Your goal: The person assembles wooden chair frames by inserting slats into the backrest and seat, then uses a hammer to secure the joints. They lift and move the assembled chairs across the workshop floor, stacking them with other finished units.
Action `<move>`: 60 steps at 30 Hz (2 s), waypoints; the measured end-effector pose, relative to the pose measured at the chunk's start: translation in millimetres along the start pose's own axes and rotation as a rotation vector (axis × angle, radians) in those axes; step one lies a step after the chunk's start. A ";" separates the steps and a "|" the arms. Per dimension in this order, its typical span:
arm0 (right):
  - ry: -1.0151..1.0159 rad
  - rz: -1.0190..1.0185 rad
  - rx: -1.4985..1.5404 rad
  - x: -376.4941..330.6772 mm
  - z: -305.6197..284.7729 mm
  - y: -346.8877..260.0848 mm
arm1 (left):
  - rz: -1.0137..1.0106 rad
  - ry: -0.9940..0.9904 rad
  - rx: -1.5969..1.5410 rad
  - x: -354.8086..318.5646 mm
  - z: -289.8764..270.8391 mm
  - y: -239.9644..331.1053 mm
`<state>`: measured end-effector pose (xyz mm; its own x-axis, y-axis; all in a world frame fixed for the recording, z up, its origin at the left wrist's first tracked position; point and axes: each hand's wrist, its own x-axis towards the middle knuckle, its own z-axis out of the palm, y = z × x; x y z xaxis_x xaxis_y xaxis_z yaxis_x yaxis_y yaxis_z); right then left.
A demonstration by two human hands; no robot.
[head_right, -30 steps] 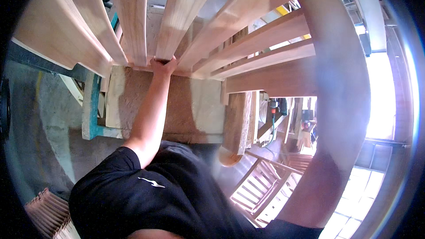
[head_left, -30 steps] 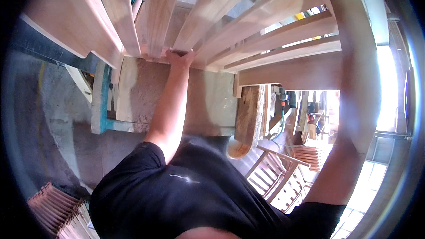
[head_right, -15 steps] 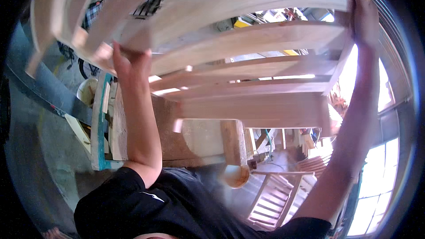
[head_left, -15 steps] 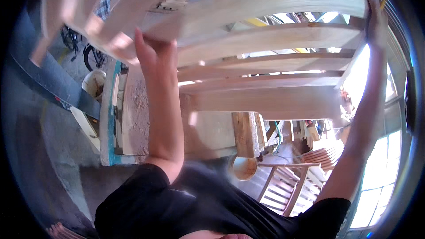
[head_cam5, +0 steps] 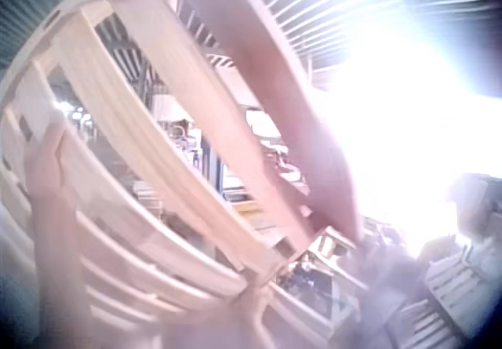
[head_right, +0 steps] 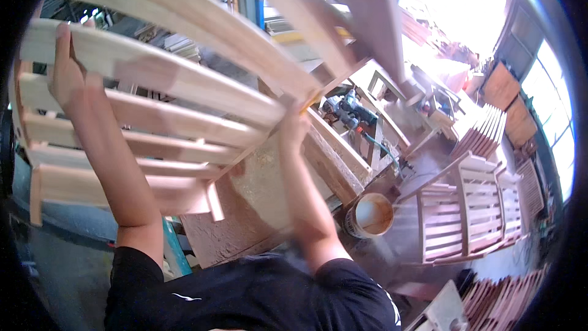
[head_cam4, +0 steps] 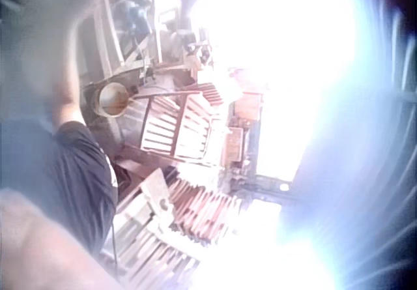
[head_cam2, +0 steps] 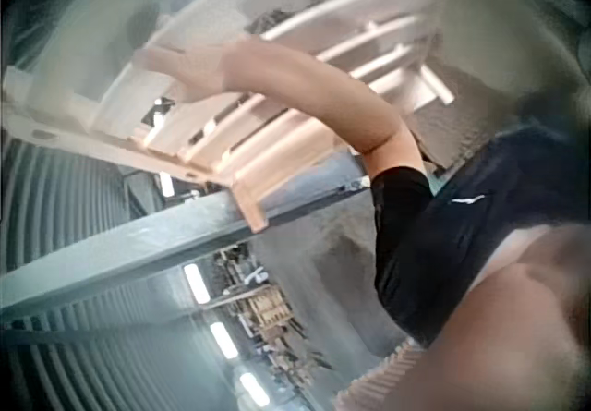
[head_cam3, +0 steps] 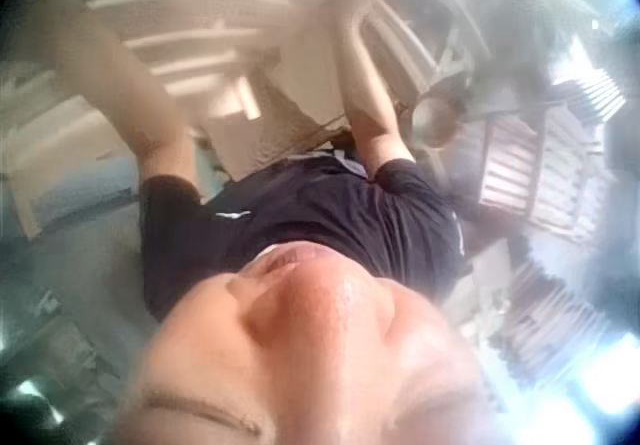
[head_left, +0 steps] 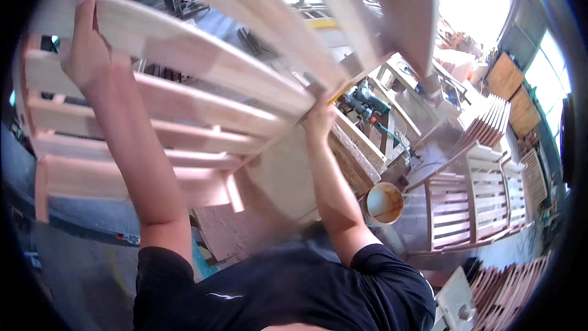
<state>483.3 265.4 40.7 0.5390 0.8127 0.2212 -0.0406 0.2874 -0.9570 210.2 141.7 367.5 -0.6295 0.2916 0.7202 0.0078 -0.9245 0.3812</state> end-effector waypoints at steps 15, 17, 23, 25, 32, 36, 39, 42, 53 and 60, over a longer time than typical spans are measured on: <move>-0.336 0.606 -0.163 -144.5 22.8 219.6 | -0.094 -0.231 0.405 -116.7 -13.3 -92.2; -0.323 0.655 -0.254 -155.2 22.3 234.8 | -0.151 -0.247 0.446 -125.6 -17.9 -104.0; -0.330 0.732 -0.170 -175.2 41.1 272.2 | -0.186 -0.236 0.531 -147.5 -32.1 -138.8; -0.307 0.699 -0.154 -170.6 47.8 281.8 | -0.181 -0.282 0.471 -151.5 -40.2 -154.2; -0.401 0.671 -0.369 -163.4 66.5 302.6 | -0.221 -0.323 0.562 -165.8 -45.2 -175.0; -0.522 0.912 -0.230 -174.4 71.4 296.7 | -0.243 -0.299 0.607 -165.5 -66.7 -172.2; -0.368 0.783 0.144 -194.6 59.7 330.4 | -0.343 -0.326 0.604 -172.9 -63.3 -197.8; -0.776 0.858 0.004 -216.0 -2.6 272.9 | -0.326 -0.354 0.580 -178.1 -84.8 -208.5; -0.526 0.328 -0.080 -75.0 -119.6 148.0 | -0.211 -0.360 1.025 -228.1 -92.6 -188.8; -0.612 0.243 0.131 -64.9 -107.8 35.4 | 0.269 -0.375 1.154 -250.4 -126.0 -80.6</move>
<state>537.7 168.2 -27.8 -0.0714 0.9919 0.1055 -0.2230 0.0872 -0.9709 269.3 112.3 83.4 -0.2431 0.3540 0.9031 0.8999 -0.2651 0.3462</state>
